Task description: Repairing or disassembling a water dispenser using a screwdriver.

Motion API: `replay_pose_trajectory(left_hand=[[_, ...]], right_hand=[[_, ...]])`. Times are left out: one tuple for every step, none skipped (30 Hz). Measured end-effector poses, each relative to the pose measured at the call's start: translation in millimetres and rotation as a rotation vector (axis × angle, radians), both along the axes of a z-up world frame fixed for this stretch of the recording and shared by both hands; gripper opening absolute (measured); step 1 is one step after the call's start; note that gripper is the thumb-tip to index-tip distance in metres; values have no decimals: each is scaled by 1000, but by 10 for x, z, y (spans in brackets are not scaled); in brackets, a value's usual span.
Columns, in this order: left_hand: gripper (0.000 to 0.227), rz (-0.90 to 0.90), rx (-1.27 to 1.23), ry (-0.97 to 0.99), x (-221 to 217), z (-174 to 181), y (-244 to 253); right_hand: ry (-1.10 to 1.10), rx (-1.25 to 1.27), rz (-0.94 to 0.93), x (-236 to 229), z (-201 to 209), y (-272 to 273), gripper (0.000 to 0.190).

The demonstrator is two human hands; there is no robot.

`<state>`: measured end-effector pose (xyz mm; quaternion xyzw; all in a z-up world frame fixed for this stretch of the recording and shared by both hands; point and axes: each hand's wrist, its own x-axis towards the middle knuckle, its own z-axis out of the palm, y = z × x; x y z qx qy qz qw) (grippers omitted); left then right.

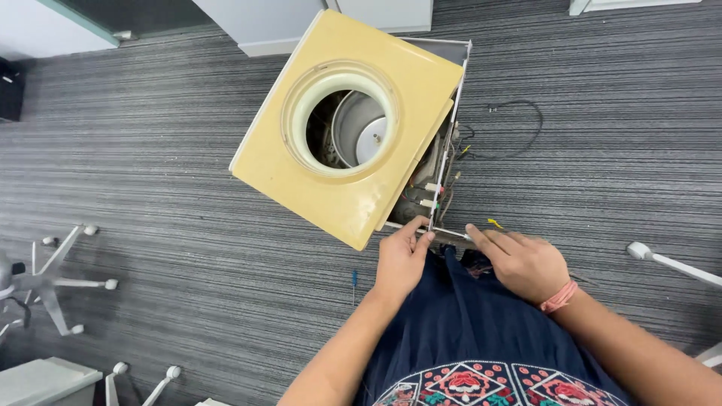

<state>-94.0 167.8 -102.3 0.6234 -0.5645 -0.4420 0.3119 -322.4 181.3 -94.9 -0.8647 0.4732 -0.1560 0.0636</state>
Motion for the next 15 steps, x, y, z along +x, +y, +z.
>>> replay_pose_trajectory(left_hand=[[25, -5, -3, 5, -5, 1, -8], [24, -9, 8, 7, -9, 0, -16], [23, -9, 21, 5, 7, -3, -7], [23, -12, 21, 5, -2, -8, -14], [23, -7, 25, 6, 1, -5, -10], [22, -1, 29, 7, 3, -2, -9], [22, -7, 26, 7, 15, -14, -11], [22, -10, 18, 21, 25, -26, -17], [22, -16, 14, 37, 27, -35, -13], [22, -23, 15, 38, 30, -22, -31], [21, -41, 3, 21, 37, -14, -25], [20, -59, -10, 3, 42, -5, -18], [20, -68, -11, 4, 55, 2, -20], [21, -70, -12, -4, 65, 11, -25], [22, -75, -12, -10, 68, 18, -29]], right_hand=[[5, -3, -5, 11, 37, -5, 45], [-16, -6, -37, 24, 73, -10, 44], [-41, -6, -65, 56, 96, -5, 42], [-41, -7, -68, 27, 16, -12, 42], [-156, 120, -81, 9, -61, -9, 37], [-271, 247, -94, -9, -139, -7, 32], [-272, 243, -99, -15, -180, -32, 32], [-357, 374, -122, -24, -221, -60, 30], [-441, 507, -147, -41, -256, -73, 27], [-442, 507, -154, -8, -139, -61, 27], [-389, 448, -178, 29, -27, -28, 28], [-336, 390, -201, 64, 84, 6, 29], [-338, 388, -210, 87, 109, 27, 29], [-254, 188, -173, 108, 135, 47, 29], [-166, -11, -139, 123, 162, 75, 29]])
